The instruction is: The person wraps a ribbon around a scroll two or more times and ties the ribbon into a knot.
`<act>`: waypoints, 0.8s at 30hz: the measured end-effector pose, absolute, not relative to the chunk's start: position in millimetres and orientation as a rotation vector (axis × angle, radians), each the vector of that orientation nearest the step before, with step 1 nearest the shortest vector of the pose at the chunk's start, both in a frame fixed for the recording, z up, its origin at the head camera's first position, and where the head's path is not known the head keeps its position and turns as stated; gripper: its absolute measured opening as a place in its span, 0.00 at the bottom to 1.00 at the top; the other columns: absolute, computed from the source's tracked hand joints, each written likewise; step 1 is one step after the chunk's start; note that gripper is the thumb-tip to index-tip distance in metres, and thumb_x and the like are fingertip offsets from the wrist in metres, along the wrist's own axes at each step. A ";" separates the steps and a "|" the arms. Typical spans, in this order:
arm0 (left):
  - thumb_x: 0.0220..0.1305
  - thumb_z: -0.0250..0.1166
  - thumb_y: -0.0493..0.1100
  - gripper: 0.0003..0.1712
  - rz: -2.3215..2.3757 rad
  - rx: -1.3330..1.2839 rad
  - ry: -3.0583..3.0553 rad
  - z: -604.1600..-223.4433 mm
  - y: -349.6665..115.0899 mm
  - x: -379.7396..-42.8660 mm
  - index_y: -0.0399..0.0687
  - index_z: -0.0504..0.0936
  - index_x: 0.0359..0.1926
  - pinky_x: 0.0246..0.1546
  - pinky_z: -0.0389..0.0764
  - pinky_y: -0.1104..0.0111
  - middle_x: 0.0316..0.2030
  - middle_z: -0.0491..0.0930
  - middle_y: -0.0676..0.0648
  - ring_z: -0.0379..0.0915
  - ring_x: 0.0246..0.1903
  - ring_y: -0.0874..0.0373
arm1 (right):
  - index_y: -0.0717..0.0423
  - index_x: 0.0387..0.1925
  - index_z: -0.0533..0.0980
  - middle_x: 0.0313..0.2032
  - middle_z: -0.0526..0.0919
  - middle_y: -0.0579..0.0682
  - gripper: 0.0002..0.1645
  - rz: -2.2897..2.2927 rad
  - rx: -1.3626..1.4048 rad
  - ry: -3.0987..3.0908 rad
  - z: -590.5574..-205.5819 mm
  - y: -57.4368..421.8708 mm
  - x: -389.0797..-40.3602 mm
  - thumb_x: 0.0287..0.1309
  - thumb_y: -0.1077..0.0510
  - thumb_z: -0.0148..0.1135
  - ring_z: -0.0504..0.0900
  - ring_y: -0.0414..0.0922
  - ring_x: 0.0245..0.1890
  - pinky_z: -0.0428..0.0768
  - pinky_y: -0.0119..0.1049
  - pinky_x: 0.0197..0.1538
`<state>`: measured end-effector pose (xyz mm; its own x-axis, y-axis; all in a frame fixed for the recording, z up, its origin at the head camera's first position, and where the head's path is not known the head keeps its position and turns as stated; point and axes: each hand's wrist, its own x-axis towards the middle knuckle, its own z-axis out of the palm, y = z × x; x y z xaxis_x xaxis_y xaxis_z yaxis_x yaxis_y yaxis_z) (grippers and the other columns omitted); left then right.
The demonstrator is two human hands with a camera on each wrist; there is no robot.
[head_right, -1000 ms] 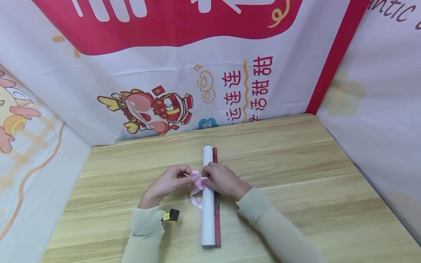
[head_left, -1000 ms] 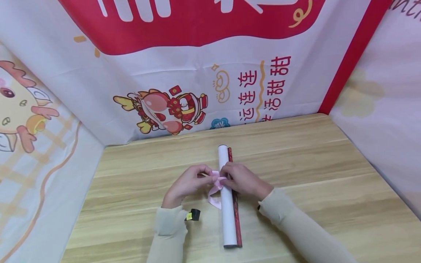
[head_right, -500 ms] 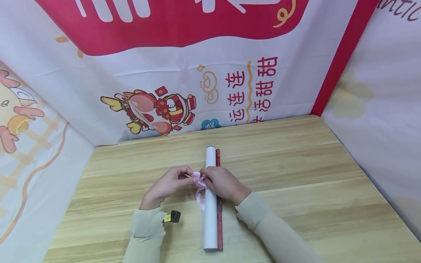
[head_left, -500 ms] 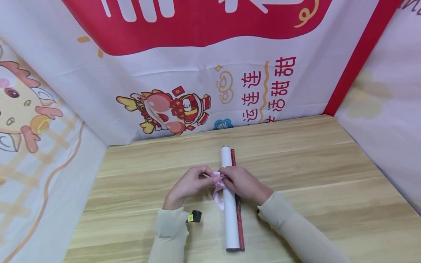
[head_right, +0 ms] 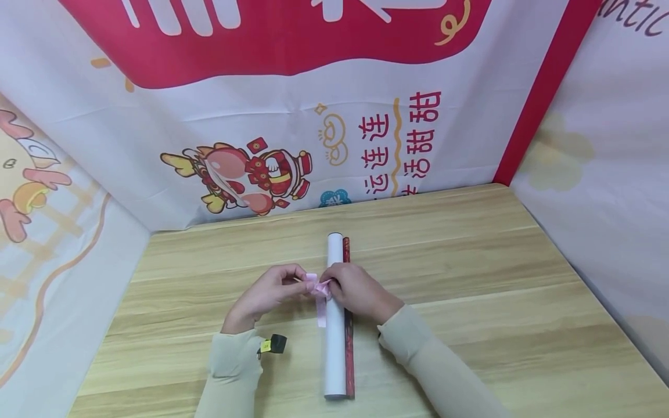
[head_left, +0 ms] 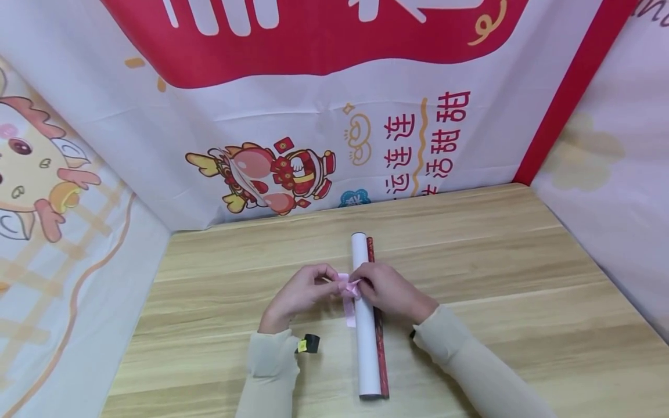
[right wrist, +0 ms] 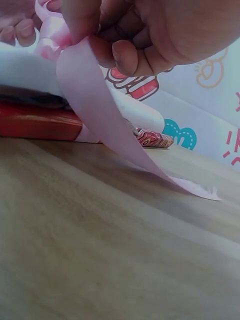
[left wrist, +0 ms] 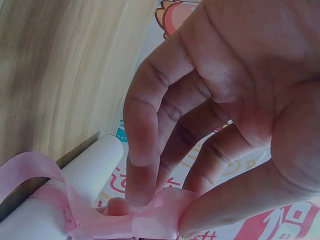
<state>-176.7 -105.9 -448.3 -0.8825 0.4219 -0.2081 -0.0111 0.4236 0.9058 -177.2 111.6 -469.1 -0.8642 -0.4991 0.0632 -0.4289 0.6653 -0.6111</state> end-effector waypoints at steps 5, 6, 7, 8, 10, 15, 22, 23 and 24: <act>0.54 0.67 0.56 0.19 1.463 0.349 2.286 -447.3 -109.3 -177.1 0.47 0.81 0.38 0.39 0.76 0.62 0.36 0.82 0.48 0.76 0.37 0.51 | 0.48 0.50 0.80 0.45 0.81 0.40 0.15 -0.999 -0.806 2.747 -465.3 115.4 -178.0 0.62 0.56 0.56 0.76 0.36 0.42 0.76 0.32 0.50; 0.54 0.67 0.56 0.19 1.466 0.347 2.285 -446.7 -110.0 -176.8 0.47 0.81 0.38 0.39 0.76 0.61 0.36 0.82 0.48 0.76 0.37 0.50 | 0.48 0.50 0.80 0.46 0.81 0.40 0.16 -1.004 -0.814 2.743 -464.5 116.6 -177.9 0.62 0.56 0.55 0.76 0.35 0.44 0.76 0.33 0.51; 0.55 0.67 0.55 0.19 1.468 0.342 2.283 -446.2 -110.8 -176.6 0.46 0.81 0.38 0.39 0.77 0.61 0.36 0.82 0.48 0.76 0.37 0.50 | 0.49 0.51 0.80 0.47 0.81 0.41 0.17 -1.012 -0.823 2.739 -463.4 117.9 -177.4 0.61 0.57 0.55 0.76 0.36 0.45 0.75 0.33 0.52; 0.55 0.67 0.55 0.19 1.468 0.335 2.283 -445.7 -111.7 -176.2 0.46 0.80 0.38 0.39 0.77 0.61 0.36 0.82 0.48 0.77 0.37 0.50 | 0.50 0.51 0.79 0.48 0.81 0.41 0.18 -1.022 -0.831 2.734 -462.4 119.1 -177.1 0.61 0.59 0.54 0.76 0.36 0.46 0.75 0.34 0.53; 0.54 0.67 0.56 0.19 1.464 0.305 2.283 -445.3 -113.3 -175.5 0.46 0.80 0.39 0.39 0.77 0.61 0.35 0.82 0.48 0.77 0.37 0.49 | 0.51 0.52 0.79 0.49 0.81 0.43 0.19 -1.039 -0.824 2.732 -460.8 122.0 -175.9 0.60 0.61 0.53 0.76 0.37 0.48 0.75 0.36 0.54; 0.53 0.68 0.57 0.20 1.442 0.254 2.286 -446.0 -116.6 -174.9 0.48 0.81 0.39 0.39 0.76 0.60 0.36 0.82 0.48 0.75 0.37 0.50 | 0.53 0.54 0.78 0.49 0.81 0.44 0.20 -1.105 -0.701 2.737 -459.8 128.2 -174.8 0.62 0.63 0.51 0.76 0.39 0.43 0.77 0.37 0.49; 0.53 0.68 0.57 0.20 1.418 0.264 2.295 -447.8 -117.6 -175.4 0.48 0.81 0.39 0.40 0.74 0.62 0.37 0.81 0.49 0.74 0.39 0.52 | 0.53 0.51 0.80 0.42 0.81 0.44 0.17 -1.146 -0.598 2.711 -459.4 131.3 -174.4 0.61 0.60 0.57 0.76 0.39 0.31 0.79 0.32 0.33; 0.53 0.67 0.57 0.20 1.414 0.270 2.298 -447.8 -117.1 -175.4 0.48 0.81 0.39 0.40 0.74 0.62 0.37 0.81 0.49 0.74 0.39 0.52 | 0.53 0.52 0.80 0.42 0.81 0.44 0.17 -1.153 -0.601 2.697 -458.9 131.1 -174.0 0.60 0.60 0.57 0.76 0.39 0.30 0.79 0.32 0.32; 0.54 0.67 0.58 0.20 1.407 0.286 2.306 -447.5 -116.3 -175.4 0.48 0.81 0.39 0.41 0.74 0.62 0.37 0.81 0.50 0.74 0.39 0.52 | 0.52 0.52 0.80 0.42 0.81 0.43 0.18 -1.158 -0.606 2.690 -458.3 130.7 -173.3 0.60 0.59 0.58 0.76 0.39 0.30 0.79 0.31 0.31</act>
<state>-175.4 -116.3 -447.5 -0.8897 0.3847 -0.2458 -0.0428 0.4658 0.8839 -173.3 130.7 -458.3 -0.9070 -0.4207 0.0206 -0.3040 0.6200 -0.7233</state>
